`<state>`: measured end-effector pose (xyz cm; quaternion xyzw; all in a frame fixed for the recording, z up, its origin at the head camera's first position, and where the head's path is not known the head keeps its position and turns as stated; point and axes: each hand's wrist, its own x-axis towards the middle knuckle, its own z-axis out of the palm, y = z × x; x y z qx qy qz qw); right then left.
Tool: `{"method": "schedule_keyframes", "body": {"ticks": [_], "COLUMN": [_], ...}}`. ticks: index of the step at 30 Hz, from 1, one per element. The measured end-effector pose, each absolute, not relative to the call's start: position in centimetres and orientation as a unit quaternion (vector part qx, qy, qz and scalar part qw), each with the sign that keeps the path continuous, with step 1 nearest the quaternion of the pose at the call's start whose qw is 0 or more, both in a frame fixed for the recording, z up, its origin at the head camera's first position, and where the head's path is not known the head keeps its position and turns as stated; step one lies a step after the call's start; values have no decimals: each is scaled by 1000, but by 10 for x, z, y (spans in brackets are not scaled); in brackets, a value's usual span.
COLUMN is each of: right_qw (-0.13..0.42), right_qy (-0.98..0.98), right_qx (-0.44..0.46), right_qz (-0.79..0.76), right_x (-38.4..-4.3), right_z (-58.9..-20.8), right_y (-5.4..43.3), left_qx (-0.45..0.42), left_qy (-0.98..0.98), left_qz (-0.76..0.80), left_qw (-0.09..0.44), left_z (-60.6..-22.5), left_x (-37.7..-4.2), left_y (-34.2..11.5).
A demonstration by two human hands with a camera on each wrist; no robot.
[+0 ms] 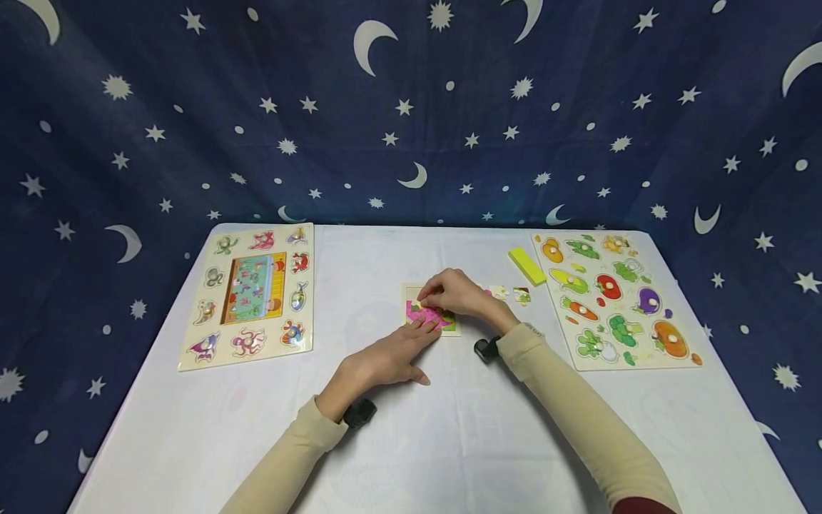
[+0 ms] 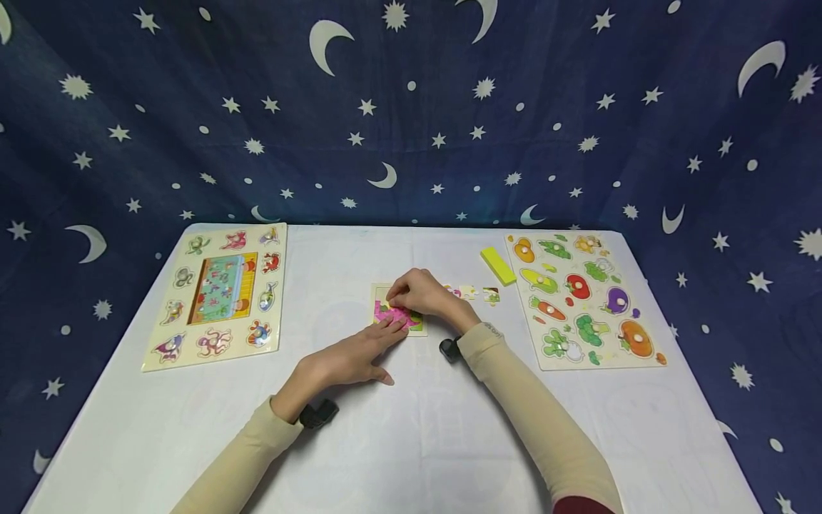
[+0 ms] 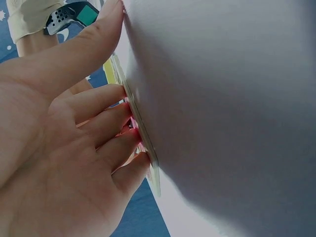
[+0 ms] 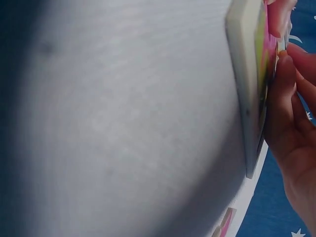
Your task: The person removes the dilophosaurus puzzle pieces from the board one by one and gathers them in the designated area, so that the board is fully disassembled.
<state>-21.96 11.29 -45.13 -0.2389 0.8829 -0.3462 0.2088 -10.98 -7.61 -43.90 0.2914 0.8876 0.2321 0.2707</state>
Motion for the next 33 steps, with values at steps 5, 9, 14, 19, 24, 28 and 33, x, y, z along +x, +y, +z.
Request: {"method": "schedule_keyframes", "body": {"ticks": [5, 9, 14, 19, 24, 28, 33], "right_qw": [214, 221, 228, 234, 232, 226, 216], "right_qy": [872, 865, 862, 855, 848, 843, 844], "right_qx": [-235, -231, -228, -224, -220, -214, -194], "right_qz": [-372, -388, -391, -405, -423, -438, -451], "right_x": [-221, -220, -219, -219, -218, -218, -215], "right_z": [-452, -451, -448, -447, -446, -444, -440], "right_y": [114, 115, 115, 116, 117, 121, 132], "left_qx": [293, 293, 292, 293, 290, 290, 292], "left_qy": [888, 888, 889, 887, 888, 889, 890], "left_qz": [232, 230, 232, 235, 235, 230, 226], "left_qw": [269, 267, 268, 268, 270, 269, 267], "left_z": [-438, -439, -440, -439, -439, -439, -439], "left_x": [-109, -109, -109, -109, -109, -110, -109], "left_y": [-76, -75, -75, -75, -75, -74, -75]}}
